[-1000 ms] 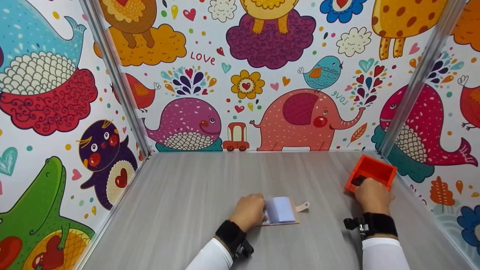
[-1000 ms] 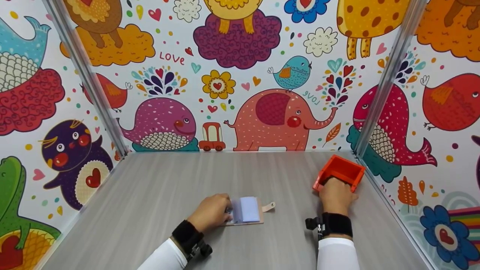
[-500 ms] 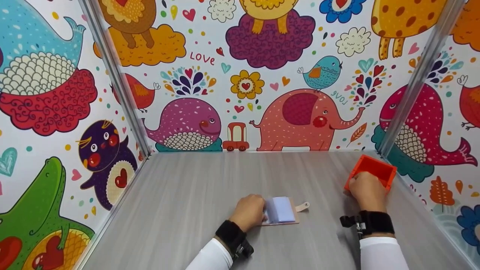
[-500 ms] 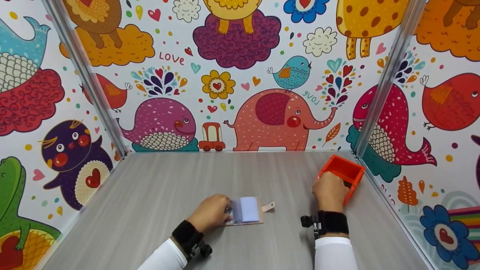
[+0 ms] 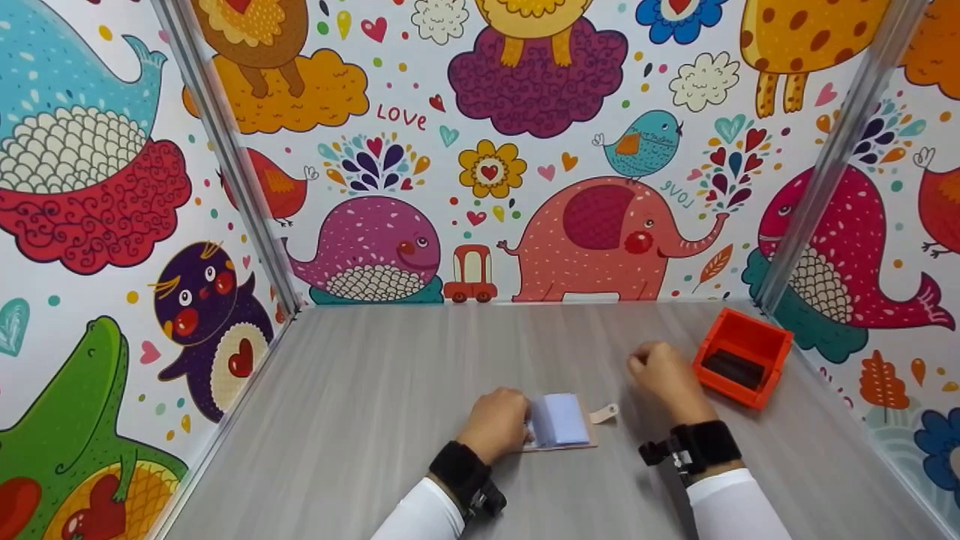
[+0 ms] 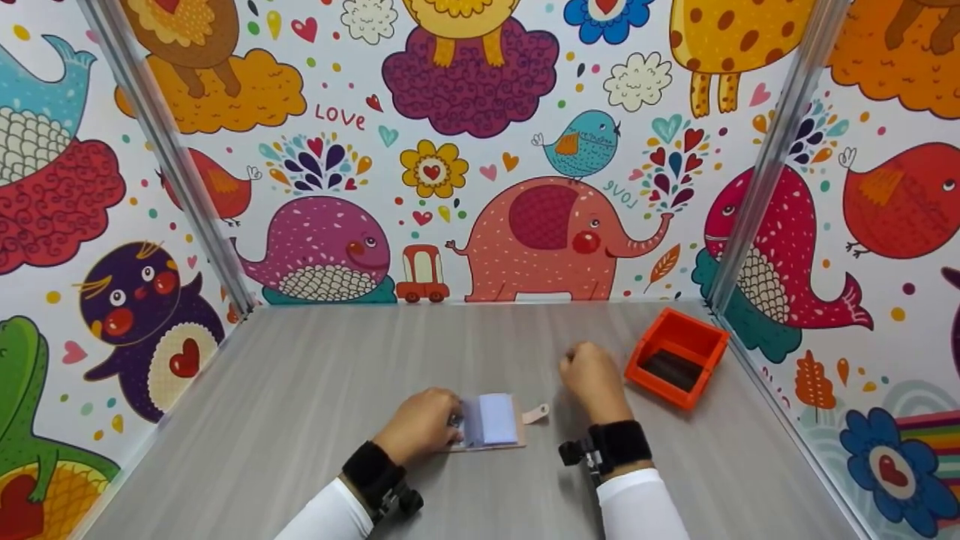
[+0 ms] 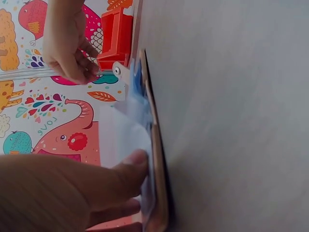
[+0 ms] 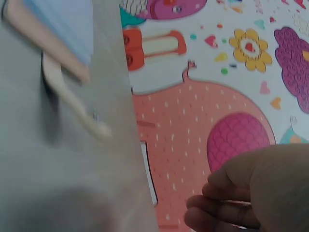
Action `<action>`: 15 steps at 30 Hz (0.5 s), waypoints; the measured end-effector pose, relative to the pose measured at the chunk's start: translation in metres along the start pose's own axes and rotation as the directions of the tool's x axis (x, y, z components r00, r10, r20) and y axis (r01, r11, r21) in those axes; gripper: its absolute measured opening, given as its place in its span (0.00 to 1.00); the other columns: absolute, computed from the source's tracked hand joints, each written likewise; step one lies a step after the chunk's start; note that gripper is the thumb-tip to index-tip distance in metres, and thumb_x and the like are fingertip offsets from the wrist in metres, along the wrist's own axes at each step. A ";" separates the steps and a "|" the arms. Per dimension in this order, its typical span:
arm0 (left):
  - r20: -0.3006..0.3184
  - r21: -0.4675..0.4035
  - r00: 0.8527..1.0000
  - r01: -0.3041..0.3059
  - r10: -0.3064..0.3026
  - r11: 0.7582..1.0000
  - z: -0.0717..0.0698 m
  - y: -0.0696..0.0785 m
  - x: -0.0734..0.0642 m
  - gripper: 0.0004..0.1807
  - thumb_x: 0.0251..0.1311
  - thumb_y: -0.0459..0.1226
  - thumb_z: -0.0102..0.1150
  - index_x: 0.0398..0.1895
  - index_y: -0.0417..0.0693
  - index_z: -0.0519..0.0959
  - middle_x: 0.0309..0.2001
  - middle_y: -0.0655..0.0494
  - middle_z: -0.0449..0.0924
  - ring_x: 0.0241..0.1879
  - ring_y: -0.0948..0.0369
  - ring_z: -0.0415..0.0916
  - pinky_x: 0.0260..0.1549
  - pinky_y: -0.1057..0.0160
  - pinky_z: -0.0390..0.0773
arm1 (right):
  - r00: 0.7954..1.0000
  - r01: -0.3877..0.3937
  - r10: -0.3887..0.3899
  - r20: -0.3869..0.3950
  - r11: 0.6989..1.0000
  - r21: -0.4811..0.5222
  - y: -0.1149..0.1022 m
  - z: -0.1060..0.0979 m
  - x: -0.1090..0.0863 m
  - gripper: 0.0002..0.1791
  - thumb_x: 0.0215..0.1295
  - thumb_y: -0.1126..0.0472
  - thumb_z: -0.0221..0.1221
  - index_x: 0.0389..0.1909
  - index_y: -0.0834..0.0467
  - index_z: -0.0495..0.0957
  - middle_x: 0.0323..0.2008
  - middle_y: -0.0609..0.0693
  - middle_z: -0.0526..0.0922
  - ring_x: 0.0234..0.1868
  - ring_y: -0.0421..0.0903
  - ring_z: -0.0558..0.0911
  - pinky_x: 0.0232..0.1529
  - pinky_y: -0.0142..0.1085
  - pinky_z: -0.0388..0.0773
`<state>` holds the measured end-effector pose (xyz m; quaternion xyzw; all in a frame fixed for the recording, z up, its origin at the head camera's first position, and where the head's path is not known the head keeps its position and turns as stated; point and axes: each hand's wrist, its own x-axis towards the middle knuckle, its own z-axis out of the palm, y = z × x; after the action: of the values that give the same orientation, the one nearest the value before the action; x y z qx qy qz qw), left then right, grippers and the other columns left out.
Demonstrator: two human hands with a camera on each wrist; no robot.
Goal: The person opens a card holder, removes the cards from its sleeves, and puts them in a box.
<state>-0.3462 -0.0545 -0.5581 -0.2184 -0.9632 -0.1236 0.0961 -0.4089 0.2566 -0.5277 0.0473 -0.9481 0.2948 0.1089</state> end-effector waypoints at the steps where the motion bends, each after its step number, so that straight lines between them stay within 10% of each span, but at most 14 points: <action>1: -0.001 -0.007 1.000 0.001 -0.001 1.000 0.000 0.000 0.000 0.16 0.47 0.41 0.88 0.20 0.52 0.84 0.28 0.59 0.86 0.30 0.58 0.82 0.31 0.55 0.83 | 1.000 0.026 -0.026 0.016 0.999 0.022 -0.005 0.005 0.000 0.09 0.72 0.64 0.65 0.42 0.65 0.92 0.42 0.63 0.94 0.41 0.58 0.88 0.54 0.61 0.88; 15: 0.012 -0.003 1.000 -0.003 0.003 1.000 0.001 -0.001 0.000 0.15 0.52 0.41 0.87 0.24 0.52 0.84 0.29 0.59 0.85 0.32 0.58 0.82 0.33 0.55 0.83 | 0.889 0.259 -0.316 0.331 0.944 0.205 -0.037 0.057 -0.018 0.06 0.71 0.65 0.73 0.44 0.64 0.93 0.38 0.52 0.94 0.37 0.41 0.86 0.40 0.37 0.86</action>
<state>-0.3462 -0.0550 -0.5588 -0.2205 -0.9633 -0.1234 0.0904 -0.3958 0.1939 -0.5574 0.2489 -0.9085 0.3344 -0.0278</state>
